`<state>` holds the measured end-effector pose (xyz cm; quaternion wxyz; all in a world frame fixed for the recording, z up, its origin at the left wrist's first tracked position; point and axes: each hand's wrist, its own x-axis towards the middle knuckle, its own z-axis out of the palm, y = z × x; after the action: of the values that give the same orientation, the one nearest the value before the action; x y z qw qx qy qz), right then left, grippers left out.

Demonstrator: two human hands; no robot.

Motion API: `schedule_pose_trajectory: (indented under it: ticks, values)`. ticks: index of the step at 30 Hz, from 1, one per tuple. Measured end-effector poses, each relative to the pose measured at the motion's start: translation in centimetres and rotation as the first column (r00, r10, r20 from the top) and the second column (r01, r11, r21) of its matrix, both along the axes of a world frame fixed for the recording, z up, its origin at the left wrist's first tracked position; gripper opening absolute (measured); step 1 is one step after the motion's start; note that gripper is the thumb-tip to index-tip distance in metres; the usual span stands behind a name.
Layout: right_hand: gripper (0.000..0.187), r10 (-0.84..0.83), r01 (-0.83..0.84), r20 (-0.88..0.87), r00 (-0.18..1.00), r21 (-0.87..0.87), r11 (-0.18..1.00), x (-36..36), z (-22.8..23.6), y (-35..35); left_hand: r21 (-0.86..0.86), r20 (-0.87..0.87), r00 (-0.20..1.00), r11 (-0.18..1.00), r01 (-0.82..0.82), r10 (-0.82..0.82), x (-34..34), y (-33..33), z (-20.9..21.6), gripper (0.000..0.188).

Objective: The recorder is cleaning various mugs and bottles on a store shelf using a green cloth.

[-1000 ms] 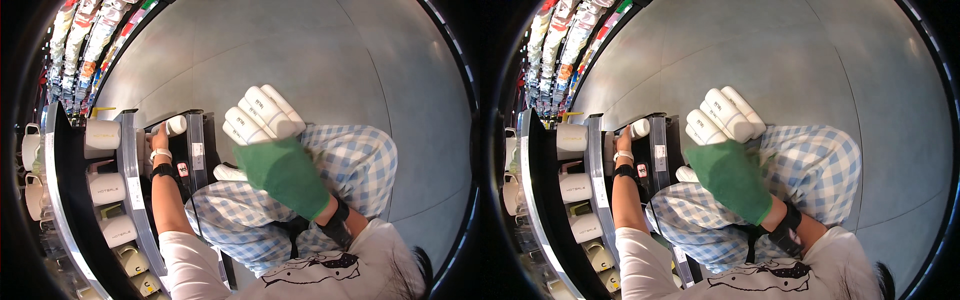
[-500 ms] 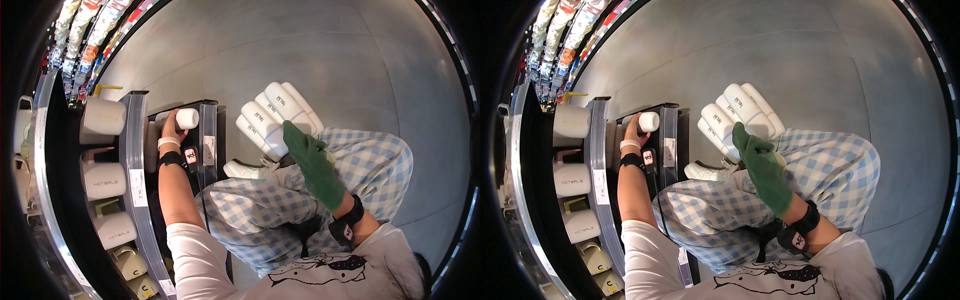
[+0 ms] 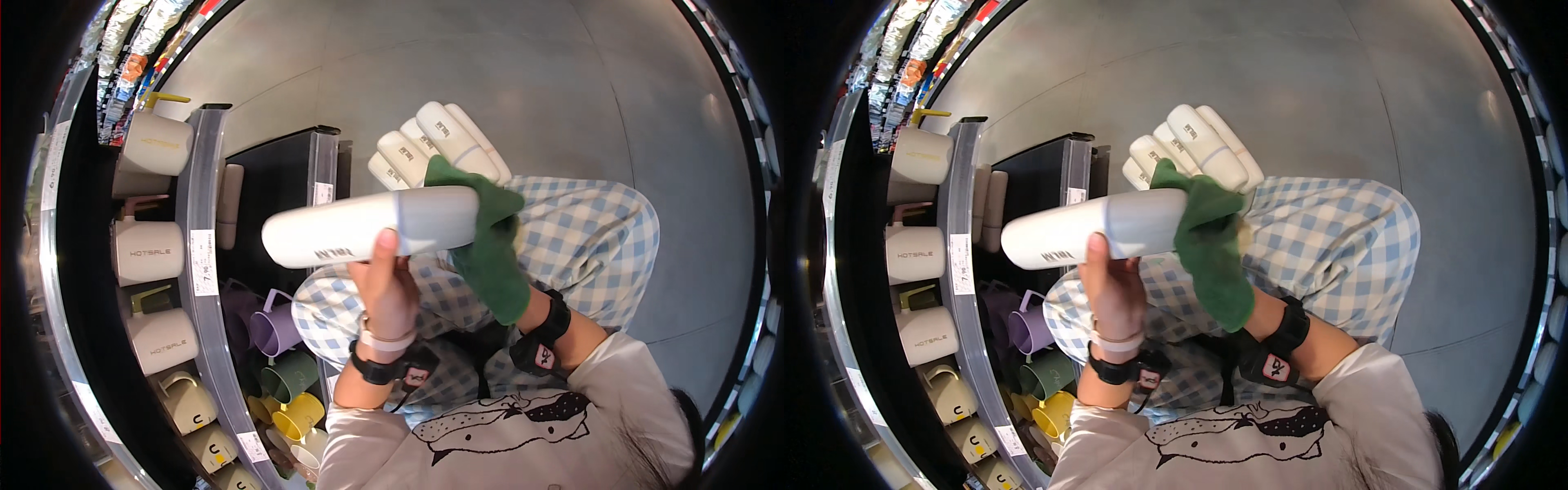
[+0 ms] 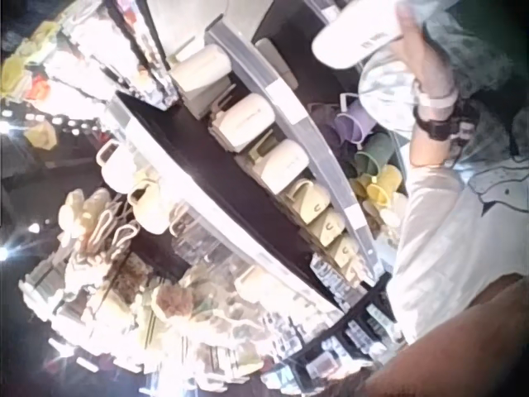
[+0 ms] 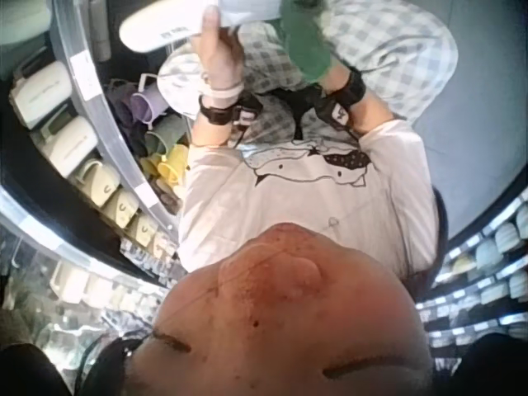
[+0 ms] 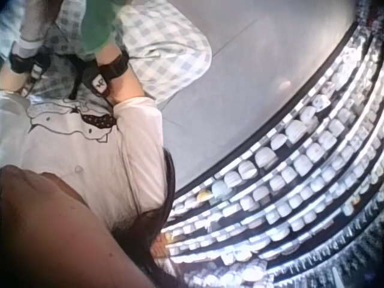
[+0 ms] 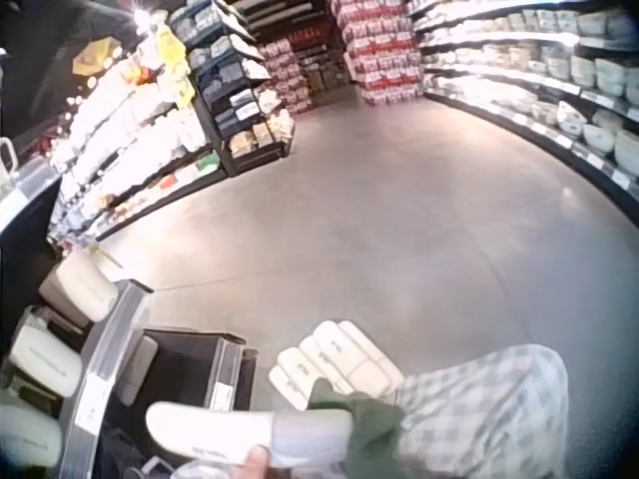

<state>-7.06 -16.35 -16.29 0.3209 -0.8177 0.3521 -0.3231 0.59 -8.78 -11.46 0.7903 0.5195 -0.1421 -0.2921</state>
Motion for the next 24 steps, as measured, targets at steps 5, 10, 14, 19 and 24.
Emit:
schedule_pose_trajectory:
  ticks: [5,10,14,19,24]
  values:
    - [0.042,-0.012,-0.253,0.534,0.845,0.420,0.872,-2.0,1.1,0.4,0.094,0.245,0.969,0.996,0.005,-0.028,-1.2,0.1,-0.7,0.054]
    - [0.032,0.040,-0.013,0.129,0.991,-0.208,0.978,-1.7,-1.2,0.8,-0.310,0.234,0.972,0.948,0.067,0.007,1.4,-1.3,0.3,0.053]
    - [0.037,-0.030,-0.182,-0.417,0.908,-0.459,0.870,0.2,0.1,1.3,-0.243,-0.002,0.997,0.967,-0.076,0.078,0.5,-0.5,-1.5,0.049]
    - [0.036,0.158,-0.139,0.044,0.987,-0.281,0.950,0.6,0.0,1.9,-0.107,-0.199,0.980,0.994,-0.039,0.017,-0.5,2.4,-3.8,0.047]
    - [0.028,0.663,-0.572,0.057,0.746,0.564,0.595,0.4,0.7,-1.6,-0.223,-0.087,0.993,0.973,0.053,-0.074,0.6,2.0,-2.0,0.056]
